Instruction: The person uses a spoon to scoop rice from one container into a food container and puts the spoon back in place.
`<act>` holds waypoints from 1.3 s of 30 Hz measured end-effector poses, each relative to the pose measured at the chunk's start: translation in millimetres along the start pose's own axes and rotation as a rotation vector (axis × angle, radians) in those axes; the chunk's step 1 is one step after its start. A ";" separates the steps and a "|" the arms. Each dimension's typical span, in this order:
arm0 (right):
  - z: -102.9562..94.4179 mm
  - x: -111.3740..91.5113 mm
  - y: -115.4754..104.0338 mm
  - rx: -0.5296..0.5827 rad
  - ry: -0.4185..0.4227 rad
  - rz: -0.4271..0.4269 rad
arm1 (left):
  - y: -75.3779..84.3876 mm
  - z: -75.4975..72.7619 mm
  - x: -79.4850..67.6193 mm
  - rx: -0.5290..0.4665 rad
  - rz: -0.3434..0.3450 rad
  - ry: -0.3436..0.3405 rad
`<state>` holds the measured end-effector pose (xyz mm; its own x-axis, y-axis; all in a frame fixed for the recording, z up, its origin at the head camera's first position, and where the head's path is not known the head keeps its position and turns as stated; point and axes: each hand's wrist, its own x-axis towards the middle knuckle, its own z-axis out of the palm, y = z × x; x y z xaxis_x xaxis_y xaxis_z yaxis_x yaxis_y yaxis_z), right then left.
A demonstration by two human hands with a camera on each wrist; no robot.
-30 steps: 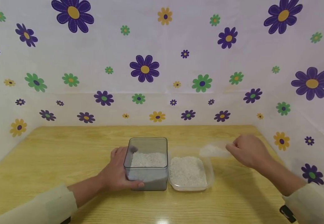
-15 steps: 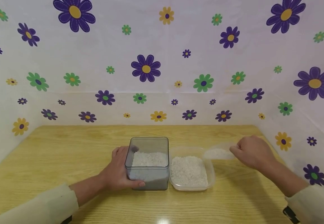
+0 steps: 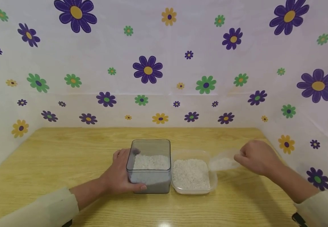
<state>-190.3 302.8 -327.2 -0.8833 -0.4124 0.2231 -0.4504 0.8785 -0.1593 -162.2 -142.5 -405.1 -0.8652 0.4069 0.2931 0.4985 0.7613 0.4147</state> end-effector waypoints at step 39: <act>-20.7 52.4 -75.9 -0.267 0.553 -0.534 | -1.4 0.3 0.8 0.006 0.029 0.020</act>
<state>-199.7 219.4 -283.5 -0.3345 -0.6746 0.6581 -0.6848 0.6537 0.3221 -163.6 -143.1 -405.7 -0.8490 0.4189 0.3219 0.5231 0.7524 0.4004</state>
